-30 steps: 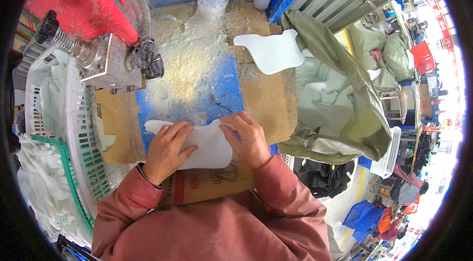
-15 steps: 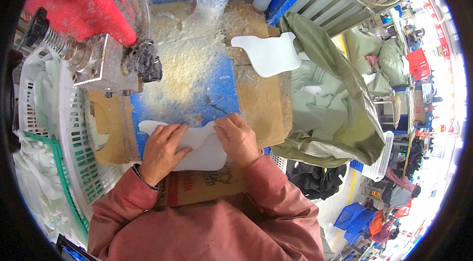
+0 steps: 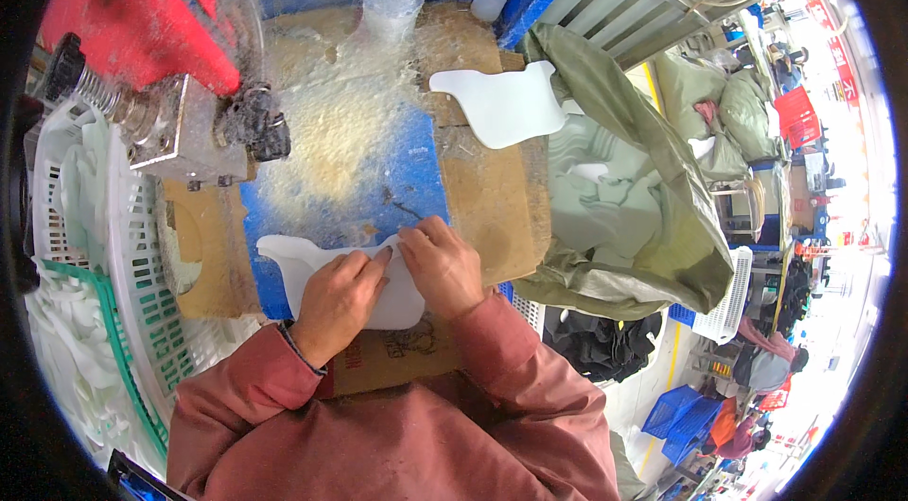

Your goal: The person repeatedly picks white foam pieces from a basket, places them under a press-style cutting machine, and trims the edges. After each cut, the person removes the trimmed piece and places it into a green sack. The cycle continues with multiple foam pieces.

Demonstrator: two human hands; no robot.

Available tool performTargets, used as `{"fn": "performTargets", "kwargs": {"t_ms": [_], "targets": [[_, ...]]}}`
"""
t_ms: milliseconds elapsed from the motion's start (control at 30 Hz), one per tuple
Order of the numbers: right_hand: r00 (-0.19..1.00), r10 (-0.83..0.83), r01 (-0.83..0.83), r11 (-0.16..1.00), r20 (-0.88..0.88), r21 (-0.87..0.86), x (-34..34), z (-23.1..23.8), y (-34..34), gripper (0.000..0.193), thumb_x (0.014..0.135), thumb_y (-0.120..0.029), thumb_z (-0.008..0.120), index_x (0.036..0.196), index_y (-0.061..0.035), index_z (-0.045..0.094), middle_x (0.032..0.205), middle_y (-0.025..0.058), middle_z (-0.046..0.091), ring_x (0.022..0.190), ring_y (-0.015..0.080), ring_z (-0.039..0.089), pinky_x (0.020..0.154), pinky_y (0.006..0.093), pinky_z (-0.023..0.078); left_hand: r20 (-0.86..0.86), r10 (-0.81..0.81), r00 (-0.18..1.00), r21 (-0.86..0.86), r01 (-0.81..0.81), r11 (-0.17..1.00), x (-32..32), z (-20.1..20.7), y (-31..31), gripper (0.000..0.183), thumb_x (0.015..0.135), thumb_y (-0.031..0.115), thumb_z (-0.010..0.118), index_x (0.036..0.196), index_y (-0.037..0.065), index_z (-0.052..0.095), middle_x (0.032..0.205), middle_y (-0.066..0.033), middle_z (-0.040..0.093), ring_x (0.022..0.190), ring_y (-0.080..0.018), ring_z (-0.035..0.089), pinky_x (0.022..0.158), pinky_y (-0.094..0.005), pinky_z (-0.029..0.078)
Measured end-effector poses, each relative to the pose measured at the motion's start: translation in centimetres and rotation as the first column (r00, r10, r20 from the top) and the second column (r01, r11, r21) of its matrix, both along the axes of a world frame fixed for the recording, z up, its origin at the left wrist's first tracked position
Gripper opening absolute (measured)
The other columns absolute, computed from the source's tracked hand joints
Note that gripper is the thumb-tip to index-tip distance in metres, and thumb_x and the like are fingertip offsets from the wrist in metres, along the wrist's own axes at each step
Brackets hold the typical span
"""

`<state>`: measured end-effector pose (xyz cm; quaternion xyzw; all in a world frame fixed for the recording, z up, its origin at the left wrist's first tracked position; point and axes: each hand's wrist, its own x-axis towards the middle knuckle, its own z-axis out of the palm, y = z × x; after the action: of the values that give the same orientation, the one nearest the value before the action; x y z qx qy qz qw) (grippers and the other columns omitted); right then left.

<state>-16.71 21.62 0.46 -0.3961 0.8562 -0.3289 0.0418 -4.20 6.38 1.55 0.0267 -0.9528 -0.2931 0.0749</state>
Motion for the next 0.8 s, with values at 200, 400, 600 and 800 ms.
{"fn": "performTargets", "kwargs": {"t_ms": [200,400,600,800], "targets": [[0.912,-0.164,0.191,0.981,0.377,-0.036,0.1,0.9,2.4,0.018,0.094,-0.005,0.074,0.111,-0.0019,0.073,0.091,0.0096,0.067,0.076,0.0179,0.066,0.069,0.0305,0.053,0.000,-0.013,1.000,-0.075,0.013,0.997,-0.4,-1.5,0.4,0.041,0.086,0.004,0.064,0.127,-0.001,0.068,0.093,-0.0079,0.057,0.083,-0.0246,0.064,0.073,-0.0375,0.055],[0.836,-0.250,0.320,0.945,0.488,-0.063,0.2,-0.4,2.6,0.018,0.094,-0.004,0.075,0.111,0.0001,0.072,0.089,0.0090,0.069,0.075,0.0143,0.063,0.068,0.0301,0.051,0.008,-0.003,1.000,-0.088,0.003,0.996,-0.6,-1.4,0.6,0.041,0.087,0.003,0.063,0.127,-0.001,0.069,0.093,-0.0079,0.057,0.083,-0.0244,0.063,0.074,-0.0371,0.054],[0.924,-0.186,0.233,0.967,0.335,-0.106,-0.4,-0.5,2.8,0.015,0.094,-0.002,0.073,0.109,-0.0004,0.071,0.088,0.0080,0.067,0.074,0.0131,0.063,0.068,0.0285,0.051,0.024,0.014,1.000,-0.065,-0.013,0.998,-0.7,-1.4,0.6,0.037,0.087,0.006,0.071,0.123,-0.001,0.070,0.092,-0.0100,0.059,0.082,-0.0286,0.064,0.072,-0.0411,0.054],[0.890,-0.247,0.313,0.943,0.382,-0.118,-0.4,-0.9,2.4,0.007,0.094,-0.001,0.073,0.100,-0.0007,0.070,0.087,0.0083,0.067,0.074,0.0137,0.063,0.067,0.0294,0.051,0.025,-0.005,1.000,-0.093,0.007,0.996,-0.7,-1.4,0.5,0.042,0.088,0.004,0.062,0.129,-0.001,0.069,0.091,-0.0083,0.056,0.082,-0.0253,0.062,0.073,-0.0382,0.054]]}}
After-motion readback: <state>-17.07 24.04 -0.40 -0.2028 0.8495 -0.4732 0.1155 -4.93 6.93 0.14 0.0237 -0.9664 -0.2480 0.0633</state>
